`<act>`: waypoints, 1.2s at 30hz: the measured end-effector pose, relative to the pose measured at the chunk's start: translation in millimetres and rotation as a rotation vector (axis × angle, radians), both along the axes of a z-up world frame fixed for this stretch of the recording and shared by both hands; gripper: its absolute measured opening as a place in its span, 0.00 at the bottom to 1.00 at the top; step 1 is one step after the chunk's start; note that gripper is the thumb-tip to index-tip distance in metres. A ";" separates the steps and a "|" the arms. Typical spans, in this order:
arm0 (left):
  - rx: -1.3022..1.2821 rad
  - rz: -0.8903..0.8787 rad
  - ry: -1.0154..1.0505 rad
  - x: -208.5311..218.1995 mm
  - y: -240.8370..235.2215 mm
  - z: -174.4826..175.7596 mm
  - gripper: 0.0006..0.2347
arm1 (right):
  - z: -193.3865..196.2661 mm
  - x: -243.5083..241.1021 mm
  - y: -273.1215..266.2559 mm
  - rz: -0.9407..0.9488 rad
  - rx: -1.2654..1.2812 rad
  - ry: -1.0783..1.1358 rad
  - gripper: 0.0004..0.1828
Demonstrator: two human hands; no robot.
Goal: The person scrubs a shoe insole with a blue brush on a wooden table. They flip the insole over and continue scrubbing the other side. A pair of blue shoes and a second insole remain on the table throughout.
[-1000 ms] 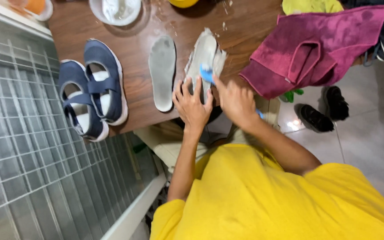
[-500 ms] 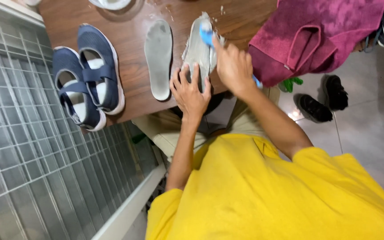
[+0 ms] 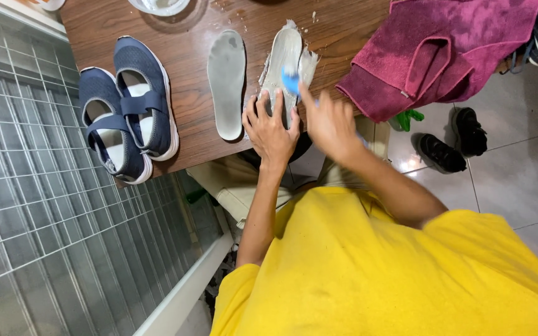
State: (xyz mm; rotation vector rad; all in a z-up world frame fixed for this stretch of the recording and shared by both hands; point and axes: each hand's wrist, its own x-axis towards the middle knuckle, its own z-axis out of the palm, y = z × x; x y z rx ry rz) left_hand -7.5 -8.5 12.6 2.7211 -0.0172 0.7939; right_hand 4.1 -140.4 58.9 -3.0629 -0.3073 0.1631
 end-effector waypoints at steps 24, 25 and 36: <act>-0.040 -0.033 -0.120 6.5 3.1 -27.5 0.18 | -9.4 27.9 -4.5 0.036 0.142 -0.095 0.32; -0.040 -0.033 -0.123 3.6 2.1 -24.8 0.18 | -8.4 5.5 -2.3 0.036 0.142 -0.098 0.32; -0.040 -0.030 -0.112 4.5 1.4 -21.2 0.18 | -26.2 88.2 -0.3 -0.026 0.113 -0.039 0.34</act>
